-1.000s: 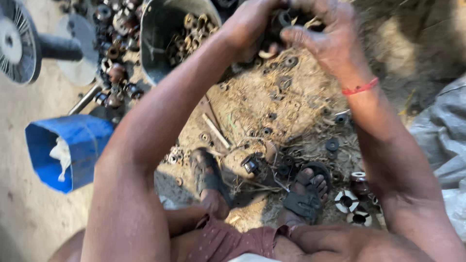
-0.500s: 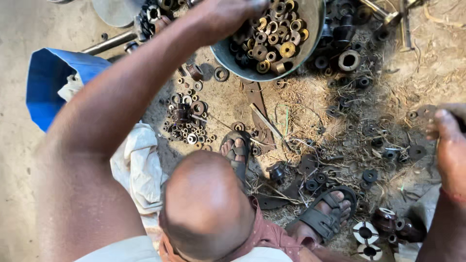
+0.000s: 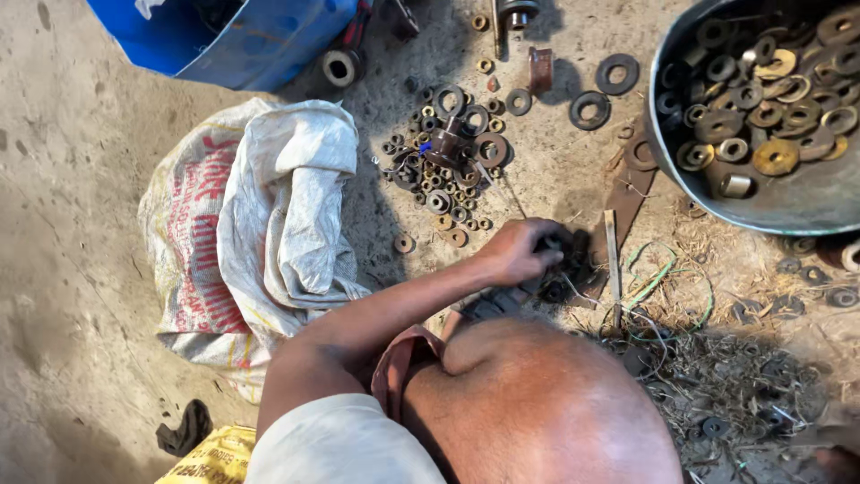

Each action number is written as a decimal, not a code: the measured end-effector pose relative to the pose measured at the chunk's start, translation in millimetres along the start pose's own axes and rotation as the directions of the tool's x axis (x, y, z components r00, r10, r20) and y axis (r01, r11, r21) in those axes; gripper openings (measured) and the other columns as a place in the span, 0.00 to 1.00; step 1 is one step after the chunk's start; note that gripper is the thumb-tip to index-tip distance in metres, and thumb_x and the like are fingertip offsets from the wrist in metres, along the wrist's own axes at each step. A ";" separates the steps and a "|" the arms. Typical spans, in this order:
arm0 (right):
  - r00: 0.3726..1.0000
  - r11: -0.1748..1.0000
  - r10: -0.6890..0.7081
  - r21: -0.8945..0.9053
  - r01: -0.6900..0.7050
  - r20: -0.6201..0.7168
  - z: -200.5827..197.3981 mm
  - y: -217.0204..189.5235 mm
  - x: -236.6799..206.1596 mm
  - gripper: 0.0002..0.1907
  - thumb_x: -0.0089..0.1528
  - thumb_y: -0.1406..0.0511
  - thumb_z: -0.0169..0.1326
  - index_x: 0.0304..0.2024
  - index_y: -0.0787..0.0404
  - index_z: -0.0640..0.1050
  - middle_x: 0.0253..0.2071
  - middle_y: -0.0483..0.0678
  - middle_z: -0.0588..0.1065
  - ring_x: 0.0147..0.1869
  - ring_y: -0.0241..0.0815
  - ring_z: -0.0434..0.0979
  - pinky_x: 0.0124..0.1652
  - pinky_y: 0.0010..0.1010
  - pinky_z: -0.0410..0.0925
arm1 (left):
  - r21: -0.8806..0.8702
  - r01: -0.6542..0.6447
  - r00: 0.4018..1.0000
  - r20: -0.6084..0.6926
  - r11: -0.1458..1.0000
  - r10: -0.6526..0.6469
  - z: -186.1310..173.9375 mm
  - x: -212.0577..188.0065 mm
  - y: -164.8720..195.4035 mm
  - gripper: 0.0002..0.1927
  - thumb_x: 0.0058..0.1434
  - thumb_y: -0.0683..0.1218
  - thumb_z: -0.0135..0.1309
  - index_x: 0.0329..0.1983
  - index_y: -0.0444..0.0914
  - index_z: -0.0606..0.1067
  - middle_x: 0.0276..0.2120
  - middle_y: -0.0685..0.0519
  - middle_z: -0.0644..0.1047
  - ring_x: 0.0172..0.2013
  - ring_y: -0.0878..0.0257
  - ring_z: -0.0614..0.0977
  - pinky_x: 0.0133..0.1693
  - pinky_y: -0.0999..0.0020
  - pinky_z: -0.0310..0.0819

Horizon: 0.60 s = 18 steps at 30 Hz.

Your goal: The person sits on the ground and assembles small metal fittings, picking up washers and rings one at a time and pressing them onto brass fittings. They place finished assemblies into a metal bucket and sort loose parts on the ground.

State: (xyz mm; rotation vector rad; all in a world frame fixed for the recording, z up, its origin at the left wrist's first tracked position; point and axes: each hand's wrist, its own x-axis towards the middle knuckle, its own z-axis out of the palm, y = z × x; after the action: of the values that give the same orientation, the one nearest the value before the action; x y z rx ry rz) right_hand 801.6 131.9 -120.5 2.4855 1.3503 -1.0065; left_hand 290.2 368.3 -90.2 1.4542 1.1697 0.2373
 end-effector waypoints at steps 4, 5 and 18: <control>0.992 0.992 -0.117 -0.047 0.114 -0.052 -18.5 -33.7 59.8 0.08 0.72 0.70 0.60 0.50 0.71 0.77 0.43 0.56 0.78 0.43 0.46 0.79 0.45 0.36 0.72 | 0.318 -0.077 0.997 -0.002 0.945 0.082 -32.6 7.6 9.8 0.24 0.59 0.58 0.60 0.51 0.38 0.79 0.44 0.41 0.80 0.43 0.46 0.83 0.49 0.51 0.78; 0.984 0.987 -0.157 -0.047 0.153 -0.083 -24.7 -39.4 74.2 0.08 0.72 0.70 0.59 0.50 0.71 0.76 0.43 0.57 0.78 0.43 0.46 0.79 0.44 0.36 0.72 | 0.368 -0.086 0.995 -0.021 0.926 0.100 -42.8 18.1 14.7 0.25 0.58 0.60 0.61 0.50 0.38 0.79 0.44 0.41 0.79 0.43 0.45 0.83 0.49 0.50 0.78; 0.883 0.468 0.143 0.817 0.338 -0.448 -103.3 -220.2 81.9 0.12 0.75 0.63 0.55 0.55 0.66 0.77 0.42 0.47 0.79 0.40 0.35 0.80 0.36 0.27 0.75 | 0.574 -0.275 0.726 -0.402 0.771 0.558 -117.3 170.8 118.9 0.35 0.74 0.56 0.64 0.71 0.30 0.63 0.61 0.32 0.72 0.57 0.39 0.79 0.59 0.50 0.75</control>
State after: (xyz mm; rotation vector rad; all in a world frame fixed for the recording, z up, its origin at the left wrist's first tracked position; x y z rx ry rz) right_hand 709.4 361.1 -51.0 3.6746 1.2610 -1.5106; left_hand 347.2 594.0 -36.4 2.2059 1.3921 0.7929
